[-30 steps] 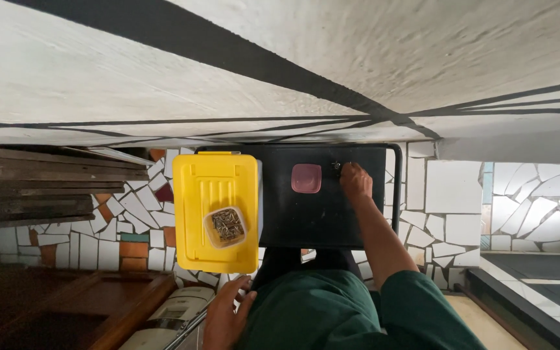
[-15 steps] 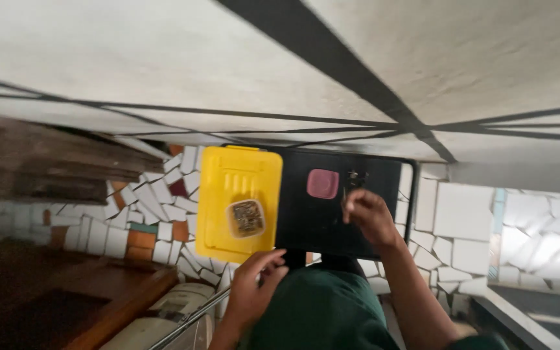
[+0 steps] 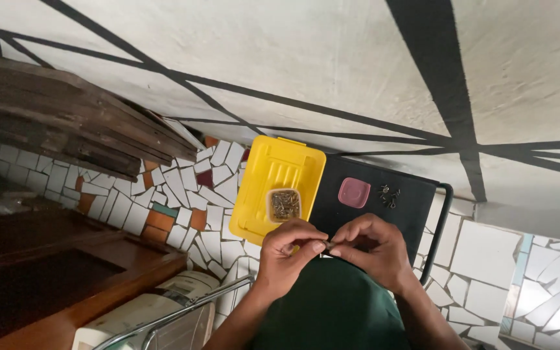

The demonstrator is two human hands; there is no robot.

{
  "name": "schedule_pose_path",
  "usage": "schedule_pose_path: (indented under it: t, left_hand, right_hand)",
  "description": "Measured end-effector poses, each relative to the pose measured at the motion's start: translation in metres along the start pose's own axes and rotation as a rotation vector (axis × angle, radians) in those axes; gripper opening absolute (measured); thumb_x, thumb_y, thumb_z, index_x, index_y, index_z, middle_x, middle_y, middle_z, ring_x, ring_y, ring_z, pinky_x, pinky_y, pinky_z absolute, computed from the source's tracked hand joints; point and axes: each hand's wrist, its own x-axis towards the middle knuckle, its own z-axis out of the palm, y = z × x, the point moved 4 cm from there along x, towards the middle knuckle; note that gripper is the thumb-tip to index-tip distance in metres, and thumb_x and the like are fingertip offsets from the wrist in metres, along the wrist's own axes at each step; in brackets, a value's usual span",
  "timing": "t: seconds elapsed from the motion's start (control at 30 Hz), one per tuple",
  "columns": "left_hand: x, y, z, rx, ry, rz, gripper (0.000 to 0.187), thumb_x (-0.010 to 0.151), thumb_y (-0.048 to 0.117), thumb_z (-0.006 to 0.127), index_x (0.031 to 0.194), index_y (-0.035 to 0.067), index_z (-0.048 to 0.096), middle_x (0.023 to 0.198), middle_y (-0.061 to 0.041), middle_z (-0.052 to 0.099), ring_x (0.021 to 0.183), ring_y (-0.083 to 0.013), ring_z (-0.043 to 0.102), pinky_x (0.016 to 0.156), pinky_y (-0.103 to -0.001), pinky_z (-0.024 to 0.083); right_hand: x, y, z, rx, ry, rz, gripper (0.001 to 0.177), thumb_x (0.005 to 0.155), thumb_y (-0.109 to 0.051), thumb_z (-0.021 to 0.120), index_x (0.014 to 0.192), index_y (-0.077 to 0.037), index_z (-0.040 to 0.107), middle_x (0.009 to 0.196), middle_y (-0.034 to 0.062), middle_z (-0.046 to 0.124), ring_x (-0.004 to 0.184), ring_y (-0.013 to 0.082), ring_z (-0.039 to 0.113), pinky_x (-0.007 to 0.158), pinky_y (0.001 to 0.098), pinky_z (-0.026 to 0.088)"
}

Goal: Sorting small hardware pieces into a container and organizing tool bins on a mobile cart.

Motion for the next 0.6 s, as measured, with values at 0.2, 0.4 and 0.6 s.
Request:
schedule_pose_path:
  t: [0.2,0.4,0.6]
  left_hand:
    - [-0.009,-0.011,-0.015,-0.211,0.105,-0.068,0.007,0.097,0.007,0.069,0.099,0.002,0.073,0.089,-0.007,0.064,0.061,-0.0118,0.054,0.054,-0.023,0.045]
    - [-0.027,-0.063,-0.025,-0.755,0.337,-0.358,0.005,0.096,0.004,0.067,0.098,-0.001,0.067,0.065,-0.005,0.055,0.055,-0.0101,0.049,0.047,-0.022,0.034]
    - [-0.042,-0.082,-0.033,-0.788,0.415,-0.525,0.004,0.095,0.011,0.072,0.093,0.007,0.070,0.071,0.001,0.059,0.059,-0.0082,0.052,0.051,-0.020,0.035]
  right_hand:
    - [-0.004,0.002,0.013,0.243,0.005,-0.124,0.022,0.091,0.004,0.072,0.109,-0.001,0.061,0.103,0.0210,0.073,0.077,0.0225,0.071,0.074,0.0337,0.065]
    - [0.003,-0.009,0.038,-0.516,0.099,-0.514,0.027,0.084,-0.008,0.083,0.104,-0.004,0.066,0.101,0.0146,0.073,0.085,0.0188,0.075,0.076,0.0263,0.064]
    - [0.015,-0.002,0.067,-0.675,-0.008,-0.733,0.021,0.084,-0.009,0.085,0.101,-0.002,0.075,0.100,0.0114,0.073,0.085,0.0201,0.075,0.079,0.0288,0.064]
